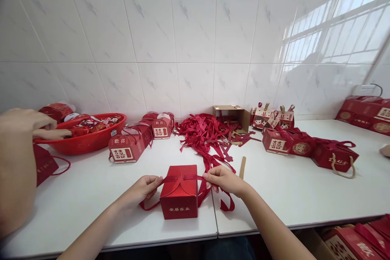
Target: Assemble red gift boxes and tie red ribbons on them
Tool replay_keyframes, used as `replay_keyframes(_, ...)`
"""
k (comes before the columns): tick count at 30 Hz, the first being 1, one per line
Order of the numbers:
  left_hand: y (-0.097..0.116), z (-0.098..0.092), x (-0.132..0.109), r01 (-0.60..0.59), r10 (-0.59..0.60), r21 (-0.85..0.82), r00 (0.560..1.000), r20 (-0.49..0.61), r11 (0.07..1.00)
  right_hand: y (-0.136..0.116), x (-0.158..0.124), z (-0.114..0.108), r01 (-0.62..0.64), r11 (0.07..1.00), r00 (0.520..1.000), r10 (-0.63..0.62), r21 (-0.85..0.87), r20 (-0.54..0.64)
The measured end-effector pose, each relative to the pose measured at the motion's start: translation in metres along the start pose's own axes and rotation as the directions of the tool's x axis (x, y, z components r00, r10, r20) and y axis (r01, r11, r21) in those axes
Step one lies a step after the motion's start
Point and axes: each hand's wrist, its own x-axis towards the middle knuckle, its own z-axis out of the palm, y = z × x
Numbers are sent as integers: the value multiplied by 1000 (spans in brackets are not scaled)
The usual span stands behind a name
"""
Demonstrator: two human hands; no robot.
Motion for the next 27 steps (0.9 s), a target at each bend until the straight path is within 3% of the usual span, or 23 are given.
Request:
replay_keyframes(3, -1, -7, -4, 7, -6, -16, 999, 51, 1000, -1, -3, -3, -11, 990, 997, -1, 141, 83)
replay_keyframes(12, -3, -20, -10, 51, -57, 41, 986, 159, 998, -7, -4, -6, 23, 984, 979, -58, 174, 197)
replay_keyframes(19, 1, -24, -12, 70, -76, 51, 989, 130, 996, -3, -1, -8, 14, 977, 966, -69, 215, 250)
replay_keyframes(27, 11, -19, -16, 65, -68, 27, 989, 128, 998, -8, 0, -17, -57, 988, 957, 13, 145, 290)
